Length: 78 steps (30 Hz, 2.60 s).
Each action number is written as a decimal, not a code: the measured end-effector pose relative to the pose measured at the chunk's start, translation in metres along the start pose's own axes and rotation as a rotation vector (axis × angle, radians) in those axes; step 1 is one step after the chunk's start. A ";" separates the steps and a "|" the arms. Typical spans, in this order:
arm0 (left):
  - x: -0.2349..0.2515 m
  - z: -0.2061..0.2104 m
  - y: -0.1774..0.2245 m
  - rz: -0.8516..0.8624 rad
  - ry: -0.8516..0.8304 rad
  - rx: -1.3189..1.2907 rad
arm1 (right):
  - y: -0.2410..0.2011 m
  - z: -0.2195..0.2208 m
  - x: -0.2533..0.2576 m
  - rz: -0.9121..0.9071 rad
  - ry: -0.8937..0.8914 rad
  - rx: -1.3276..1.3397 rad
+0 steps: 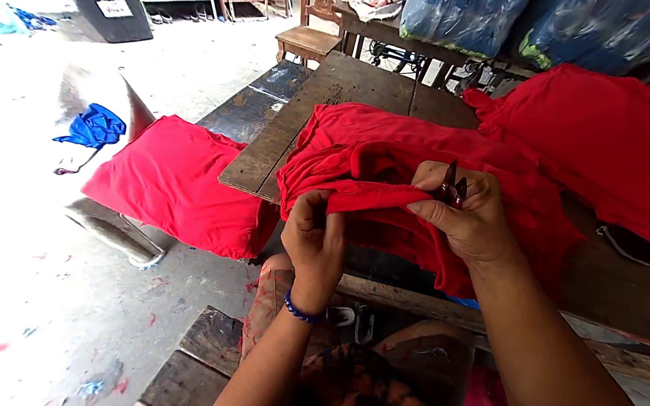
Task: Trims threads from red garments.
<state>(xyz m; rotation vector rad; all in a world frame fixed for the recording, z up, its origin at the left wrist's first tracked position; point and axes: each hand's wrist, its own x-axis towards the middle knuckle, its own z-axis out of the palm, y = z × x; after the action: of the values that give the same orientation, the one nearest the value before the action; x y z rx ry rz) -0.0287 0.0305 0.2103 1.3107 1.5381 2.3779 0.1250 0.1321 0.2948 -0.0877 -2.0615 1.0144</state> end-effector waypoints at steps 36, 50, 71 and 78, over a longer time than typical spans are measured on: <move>-0.024 -0.006 0.017 0.102 0.059 -0.412 | -0.014 0.099 -0.019 -0.448 0.258 -0.700; -0.014 -0.016 0.010 -0.047 0.068 -0.584 | -0.029 0.074 -0.052 0.057 0.248 -0.678; -0.027 -0.023 0.017 -0.091 -0.024 -0.770 | -0.027 0.097 -0.029 0.154 0.336 -0.269; -0.029 -0.026 0.017 -0.047 -0.026 -0.659 | -0.019 0.110 -0.025 -0.088 0.418 -0.242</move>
<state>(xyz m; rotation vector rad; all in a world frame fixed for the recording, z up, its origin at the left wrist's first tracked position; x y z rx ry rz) -0.0200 -0.0098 0.2013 1.1141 0.6517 2.4852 0.0701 0.0407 0.2544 -0.3048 -1.7738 0.6257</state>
